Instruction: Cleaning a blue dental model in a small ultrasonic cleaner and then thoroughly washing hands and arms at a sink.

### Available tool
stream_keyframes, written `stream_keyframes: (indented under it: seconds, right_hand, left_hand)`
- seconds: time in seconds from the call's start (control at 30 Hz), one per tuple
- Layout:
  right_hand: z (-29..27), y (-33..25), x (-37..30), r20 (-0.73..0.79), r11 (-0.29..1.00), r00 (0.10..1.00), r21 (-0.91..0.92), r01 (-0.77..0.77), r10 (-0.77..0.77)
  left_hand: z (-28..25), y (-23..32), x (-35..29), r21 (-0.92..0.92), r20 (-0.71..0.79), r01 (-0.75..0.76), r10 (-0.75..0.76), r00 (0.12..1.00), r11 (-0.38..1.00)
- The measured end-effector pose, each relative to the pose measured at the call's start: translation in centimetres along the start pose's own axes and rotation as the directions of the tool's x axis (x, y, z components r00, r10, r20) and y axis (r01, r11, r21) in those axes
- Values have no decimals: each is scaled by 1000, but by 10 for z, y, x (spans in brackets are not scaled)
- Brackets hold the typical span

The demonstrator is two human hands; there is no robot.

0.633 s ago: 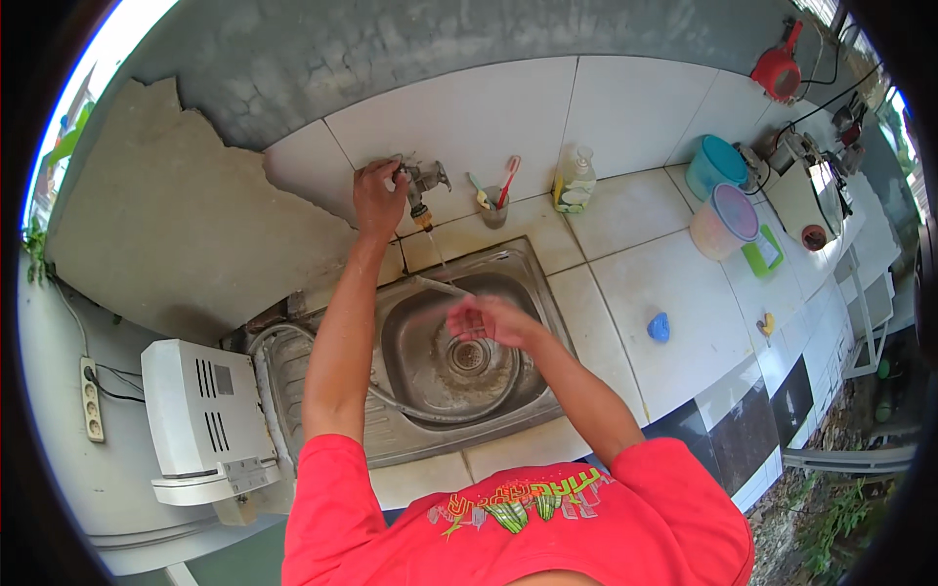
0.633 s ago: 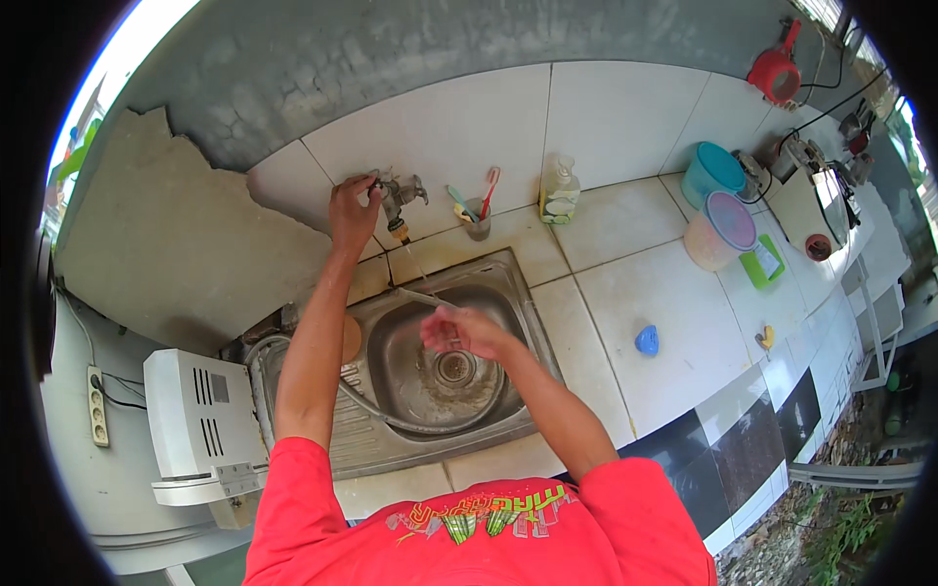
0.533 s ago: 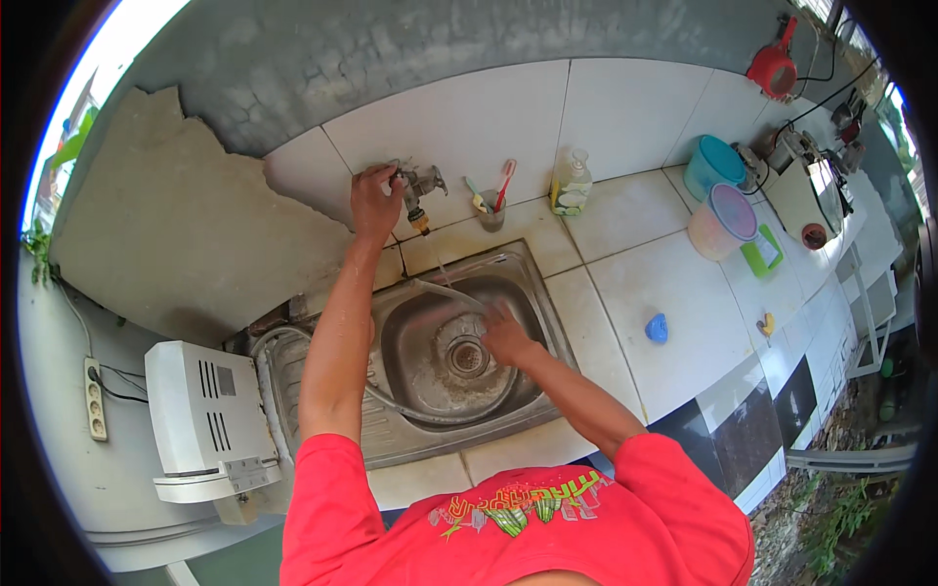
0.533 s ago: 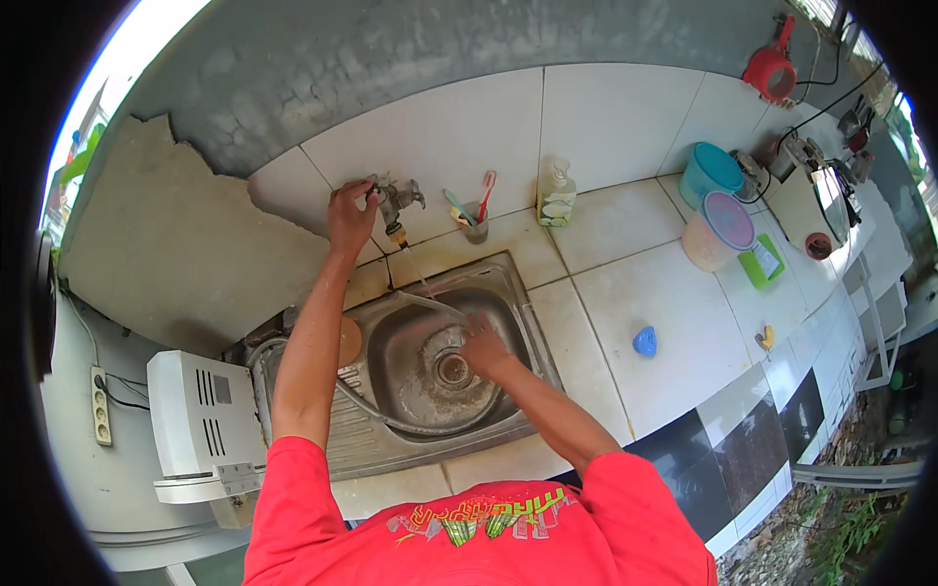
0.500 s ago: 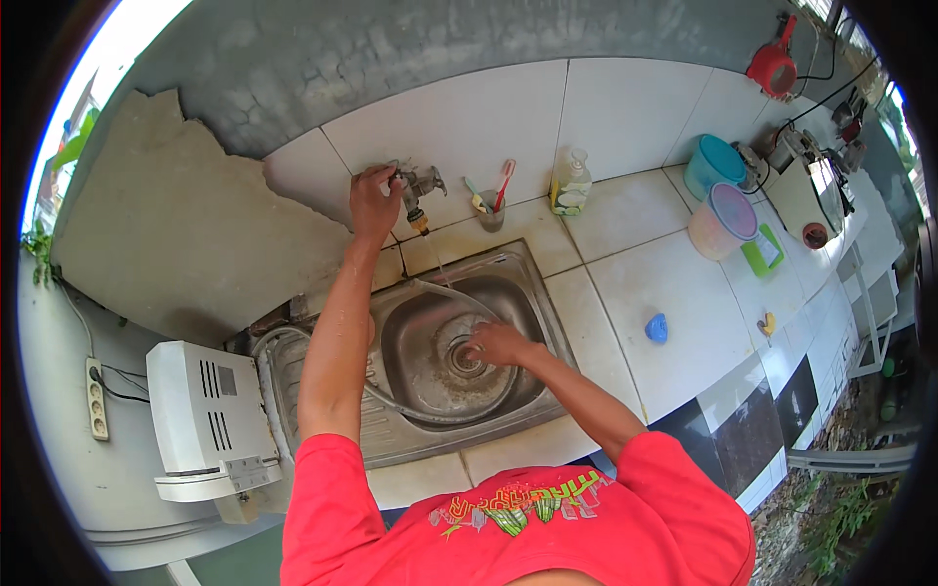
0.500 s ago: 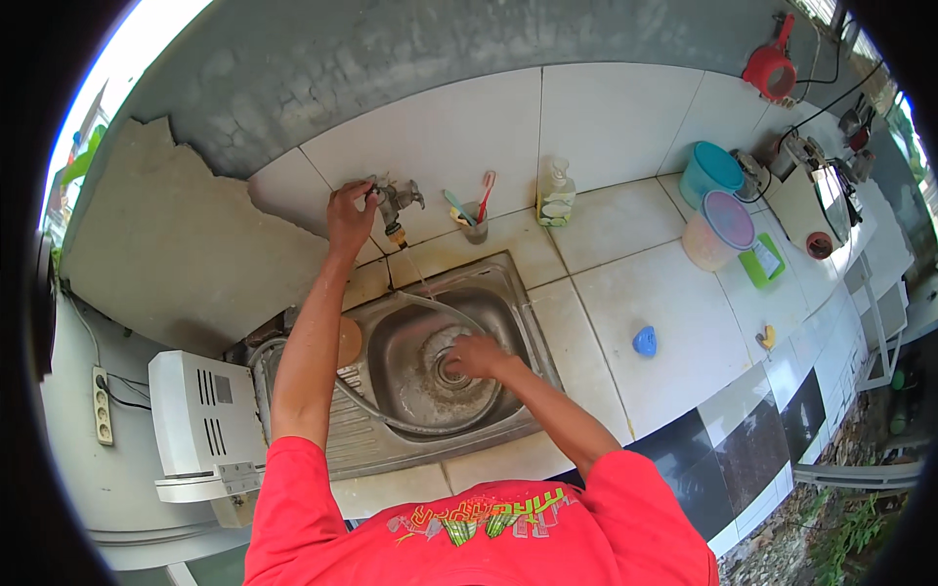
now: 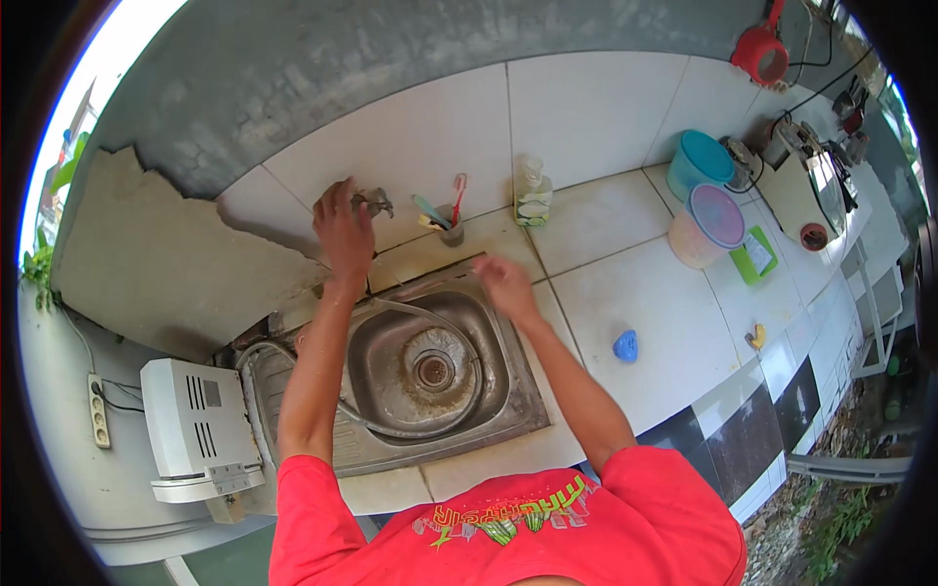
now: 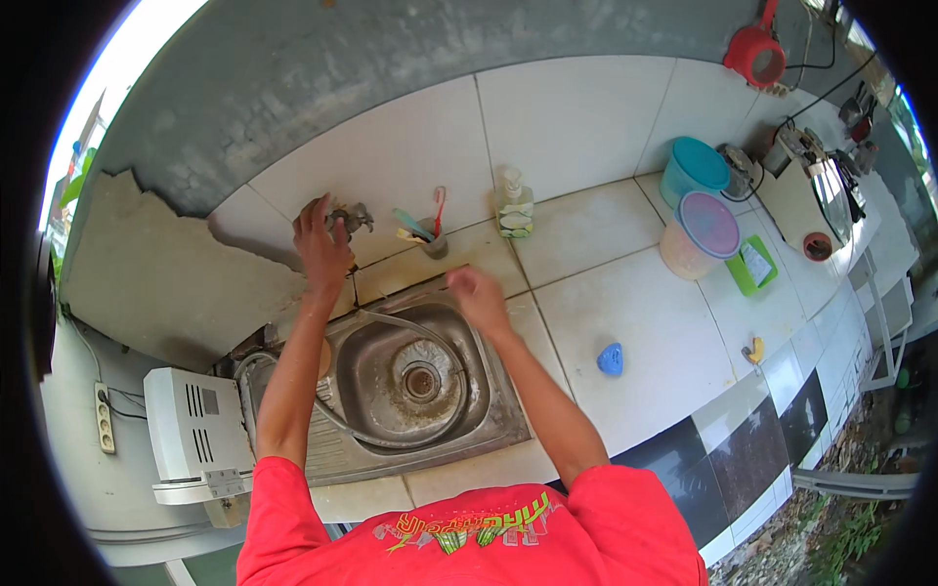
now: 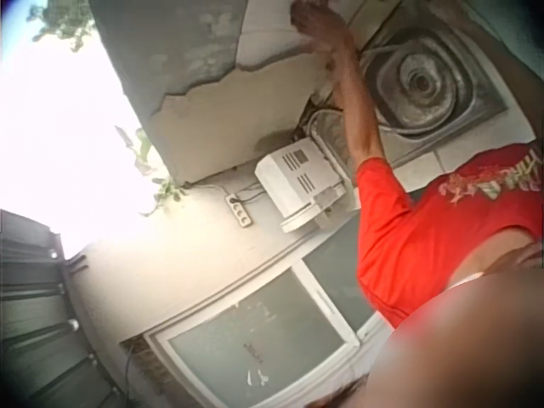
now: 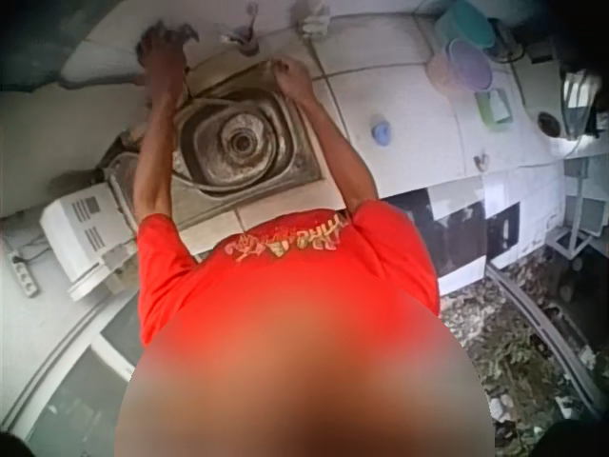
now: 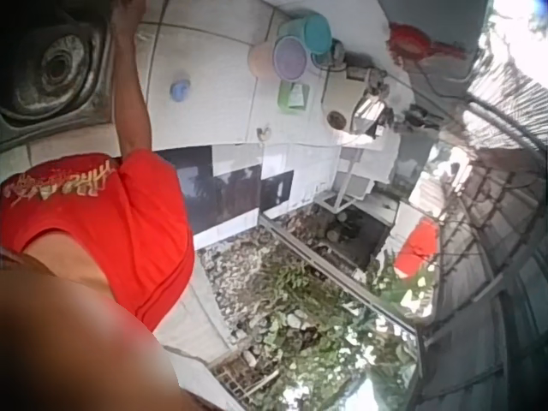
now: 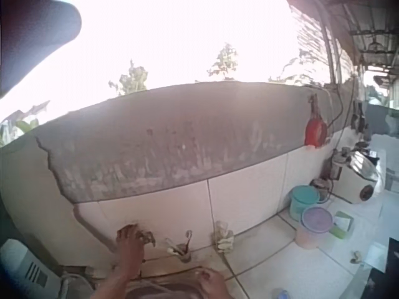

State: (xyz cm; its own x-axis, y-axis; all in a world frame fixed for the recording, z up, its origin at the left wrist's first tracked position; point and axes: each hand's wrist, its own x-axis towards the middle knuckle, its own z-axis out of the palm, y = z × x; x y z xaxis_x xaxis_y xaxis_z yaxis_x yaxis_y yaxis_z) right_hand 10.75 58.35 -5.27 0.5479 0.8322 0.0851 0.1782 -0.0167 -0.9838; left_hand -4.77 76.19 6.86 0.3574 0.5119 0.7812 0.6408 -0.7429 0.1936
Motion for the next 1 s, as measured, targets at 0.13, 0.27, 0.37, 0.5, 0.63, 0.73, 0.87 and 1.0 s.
stream_keyframes:
  seconds: [0.13,0.27,0.37,0.5,0.63,0.73,0.87,1.0]
  right_hand:
    - [-59,0,76,-248,505,890,863,23,383]
    - [-74,7,110,-171,250,836,967,42,522]
    - [-76,4,118,-144,209,835,977,36,531]
    - [-72,-5,121,-95,176,849,984,2,519]
    - [-73,-9,123,-112,166,851,986,30,513]
    - [-74,-7,122,-119,171,850,985,34,513]
    - [-70,-8,119,-123,173,849,984,38,514]
    - [-71,-3,119,-115,184,846,983,21,520]
  left_hand:
    - [39,85,7,-347,206,-187,269,941,919]
    - [112,133,5,-456,407,-174,379,831,873]
    - [136,153,13,-383,531,-179,374,760,906]
    - [158,143,11,-354,623,-187,380,684,916]
    - [168,141,14,-398,624,-169,401,671,902]
    - [170,145,12,-366,623,-197,396,675,910]
    - [167,140,9,-362,619,-211,403,674,908]
    - [164,143,7,-355,620,-196,387,683,914]
